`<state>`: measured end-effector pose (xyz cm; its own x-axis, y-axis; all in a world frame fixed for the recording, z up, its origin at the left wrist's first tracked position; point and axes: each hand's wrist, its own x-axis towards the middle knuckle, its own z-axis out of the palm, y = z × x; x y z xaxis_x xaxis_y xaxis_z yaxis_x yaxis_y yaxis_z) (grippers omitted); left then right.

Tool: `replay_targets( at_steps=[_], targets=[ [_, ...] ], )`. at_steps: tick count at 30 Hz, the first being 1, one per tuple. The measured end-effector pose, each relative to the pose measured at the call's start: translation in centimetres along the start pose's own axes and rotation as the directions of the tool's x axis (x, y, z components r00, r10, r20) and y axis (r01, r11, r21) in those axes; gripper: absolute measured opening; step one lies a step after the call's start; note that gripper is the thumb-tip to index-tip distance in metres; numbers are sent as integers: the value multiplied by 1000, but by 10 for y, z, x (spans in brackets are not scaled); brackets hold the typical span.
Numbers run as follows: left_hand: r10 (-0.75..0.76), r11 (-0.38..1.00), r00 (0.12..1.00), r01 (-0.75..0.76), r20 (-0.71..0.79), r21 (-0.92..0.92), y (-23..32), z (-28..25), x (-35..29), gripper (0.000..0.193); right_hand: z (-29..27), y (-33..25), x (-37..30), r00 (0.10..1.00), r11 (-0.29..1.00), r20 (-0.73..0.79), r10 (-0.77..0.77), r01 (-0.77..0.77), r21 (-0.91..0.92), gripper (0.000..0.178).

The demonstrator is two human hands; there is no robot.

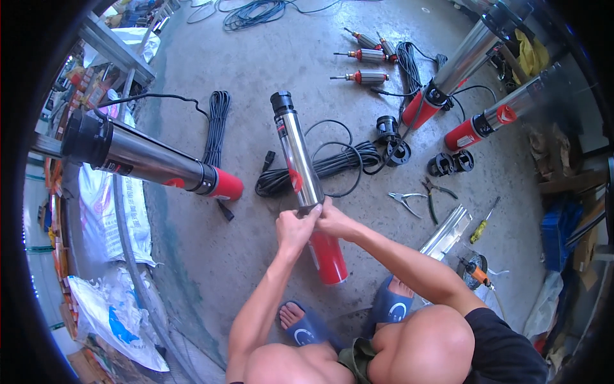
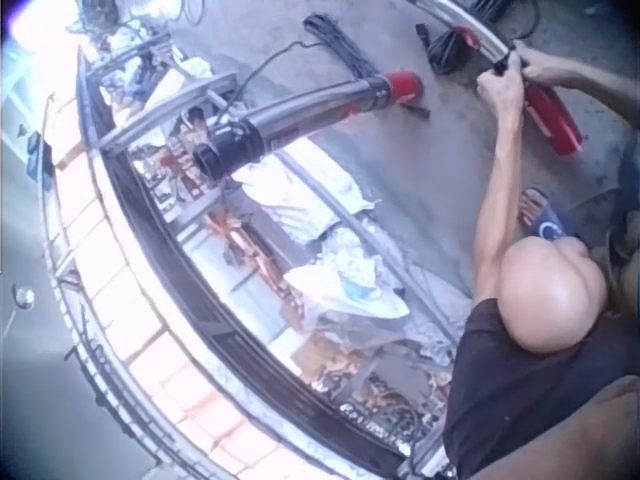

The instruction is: The person assembles industrial water pumps by retrieving metal brackets and rods from storage bins and then using a pneumatic screwdriver to secure components onto the pump housings while sitting on the floor.

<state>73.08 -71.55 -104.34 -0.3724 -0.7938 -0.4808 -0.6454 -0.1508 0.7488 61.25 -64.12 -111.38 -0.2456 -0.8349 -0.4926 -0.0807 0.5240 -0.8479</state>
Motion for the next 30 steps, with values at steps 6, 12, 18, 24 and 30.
replay_targets(
  at_steps=[6,12,18,24,30],
  targets=[
    [133,990,991,-132,33,-41,-34,-9,21,24,-8,-10,-8,969,974,117,-220,212,75,81],
    [203,959,965,-230,-168,-162,-31,1,-16,22,-35,-17,-15,955,913,288,-77,-49,406,51],
    [288,944,801,-330,-525,14,-47,47,-26,29,-24,-11,2,983,995,150,-103,101,16,52],
    [483,859,802,-355,-353,369,-43,61,-38,96,-27,-30,4,991,977,126,-56,80,-196,54],
    [475,751,830,-212,-290,625,-28,60,-32,93,-38,-32,5,971,945,239,27,-103,310,53]
  ],
)
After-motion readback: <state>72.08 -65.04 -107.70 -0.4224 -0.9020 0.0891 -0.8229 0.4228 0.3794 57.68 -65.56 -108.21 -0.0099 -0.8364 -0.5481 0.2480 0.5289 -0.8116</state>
